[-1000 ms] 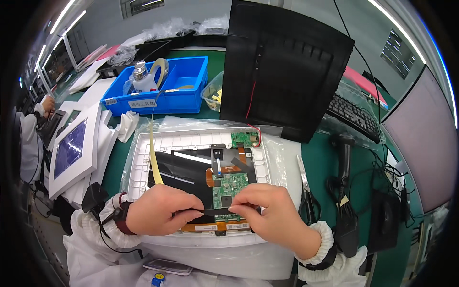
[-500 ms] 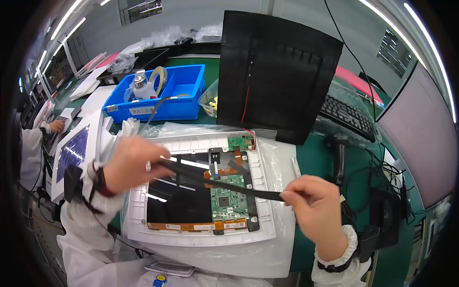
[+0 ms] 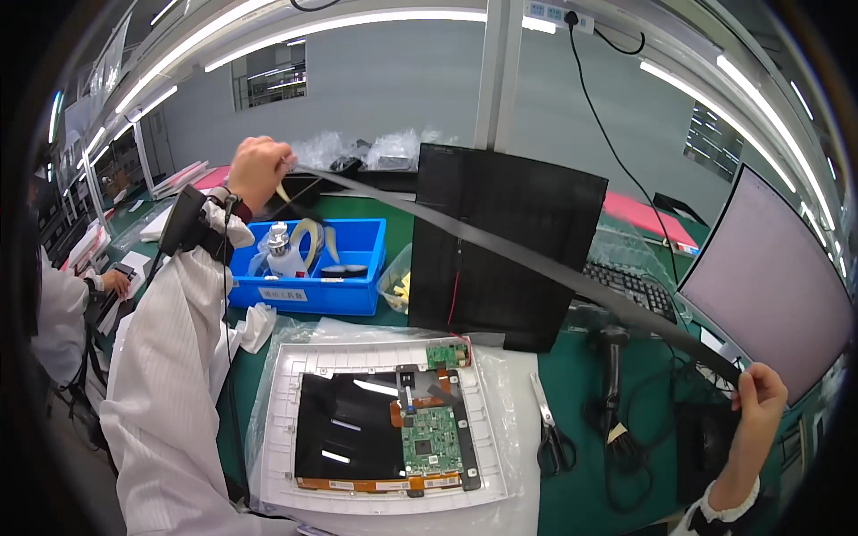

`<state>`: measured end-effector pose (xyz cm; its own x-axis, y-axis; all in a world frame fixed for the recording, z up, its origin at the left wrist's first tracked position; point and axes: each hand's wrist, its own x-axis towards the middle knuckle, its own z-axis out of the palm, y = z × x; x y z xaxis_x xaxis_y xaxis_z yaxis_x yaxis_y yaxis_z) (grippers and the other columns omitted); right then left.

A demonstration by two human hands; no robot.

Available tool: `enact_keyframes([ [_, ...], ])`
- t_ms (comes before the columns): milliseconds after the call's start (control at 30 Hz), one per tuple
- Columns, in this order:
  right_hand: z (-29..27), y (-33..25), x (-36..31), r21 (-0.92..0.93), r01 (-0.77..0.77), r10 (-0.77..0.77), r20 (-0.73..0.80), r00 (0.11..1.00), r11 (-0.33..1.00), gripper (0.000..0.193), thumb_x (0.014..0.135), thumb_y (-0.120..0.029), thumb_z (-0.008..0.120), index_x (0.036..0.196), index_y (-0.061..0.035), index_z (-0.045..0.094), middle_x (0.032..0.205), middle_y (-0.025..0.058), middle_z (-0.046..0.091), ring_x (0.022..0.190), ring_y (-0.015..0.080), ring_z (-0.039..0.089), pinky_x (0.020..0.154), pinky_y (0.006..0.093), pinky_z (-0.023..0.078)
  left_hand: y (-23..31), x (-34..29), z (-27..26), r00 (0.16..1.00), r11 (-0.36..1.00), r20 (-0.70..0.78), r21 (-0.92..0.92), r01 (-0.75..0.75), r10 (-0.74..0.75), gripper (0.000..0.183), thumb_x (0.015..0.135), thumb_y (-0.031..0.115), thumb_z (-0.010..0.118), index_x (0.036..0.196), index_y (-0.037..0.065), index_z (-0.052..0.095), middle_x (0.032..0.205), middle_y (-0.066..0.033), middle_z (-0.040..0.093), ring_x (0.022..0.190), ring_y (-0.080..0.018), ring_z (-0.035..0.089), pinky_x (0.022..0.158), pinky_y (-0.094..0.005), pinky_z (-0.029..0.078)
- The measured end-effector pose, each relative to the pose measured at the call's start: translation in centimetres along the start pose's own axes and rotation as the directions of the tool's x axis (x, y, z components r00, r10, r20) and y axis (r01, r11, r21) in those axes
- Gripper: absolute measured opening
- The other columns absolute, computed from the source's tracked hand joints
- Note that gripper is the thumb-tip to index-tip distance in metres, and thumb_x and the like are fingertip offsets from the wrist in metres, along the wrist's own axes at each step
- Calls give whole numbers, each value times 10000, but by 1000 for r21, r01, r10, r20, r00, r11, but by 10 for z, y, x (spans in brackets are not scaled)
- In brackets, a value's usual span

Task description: The recorder is assembling an electronic tablet by applying adhesive strips and connecting internal components like the motherboard and display cables.

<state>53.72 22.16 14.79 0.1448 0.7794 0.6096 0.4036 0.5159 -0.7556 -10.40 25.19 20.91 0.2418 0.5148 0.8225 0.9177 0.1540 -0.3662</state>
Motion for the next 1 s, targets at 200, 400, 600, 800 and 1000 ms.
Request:
enact_keyframes([
  [200, -9, -7, -4, 17, -8, 9, -50, 999, 1000, 99, 813, -106, 573, 781, -20, 534, 632, -23, 460, 530, 49, 429, 472, 167, 323, -31, 8, -18, 916, 943, -320, 141, 300, -244, 228, 752, 305, 607, 757, 80, 575, 654, -99, 564, 681, -288, 549, 622, -401, 435],
  [400, 82, -41, -34, 158, -156, 96, 334, 938, 975, 108, 758, -65, 613, 702, -9, 538, 638, 3, 501, 546, 63, 475, 473, 177, 370, 32, -61, -50, 909, 966, 416, -245, 87, 24, 551, 627, 175, 705, 1107, 19, 484, 1046, -165, 525, 974, -322, 512, 836, -366, 426],
  [600, 144, -74, -58, 165, -11, -87, 574, 814, 986, 63, 654, 60, 605, 655, 20, 557, 602, 48, 524, 528, 102, 481, 475, 216, 364, 150, -61, -123, 893, 431, 361, -874, 224, 269, 459, 714, 61, 629, 1143, 10, 473, 1130, -156, 511, 1047, -290, 492, 914, -342, 374],
  [800, 166, -86, -82, 273, 193, -331, 682, 652, 942, 80, 627, 52, 625, 666, 11, 569, 606, 93, 548, 514, 181, 505, 478, 262, 385, 235, -98, -151, 862, 138, 281, -959, 246, 421, 311, 744, 160, 646, 1006, 22, 551, 976, -133, 569, 964, -265, 528, 957, -418, 326],
  [1000, 164, -74, -85, 231, 168, -280, 650, 706, 958, 71, 631, 52, 619, 659, 10, 569, 600, 77, 549, 505, 162, 496, 469, 245, 372, 221, -99, -123, 882, 324, 234, -941, 99, 409, 221, 708, 124, 657, 906, 65, 580, 726, -60, 572, 753, -225, 563, 953, -447, 318],
])
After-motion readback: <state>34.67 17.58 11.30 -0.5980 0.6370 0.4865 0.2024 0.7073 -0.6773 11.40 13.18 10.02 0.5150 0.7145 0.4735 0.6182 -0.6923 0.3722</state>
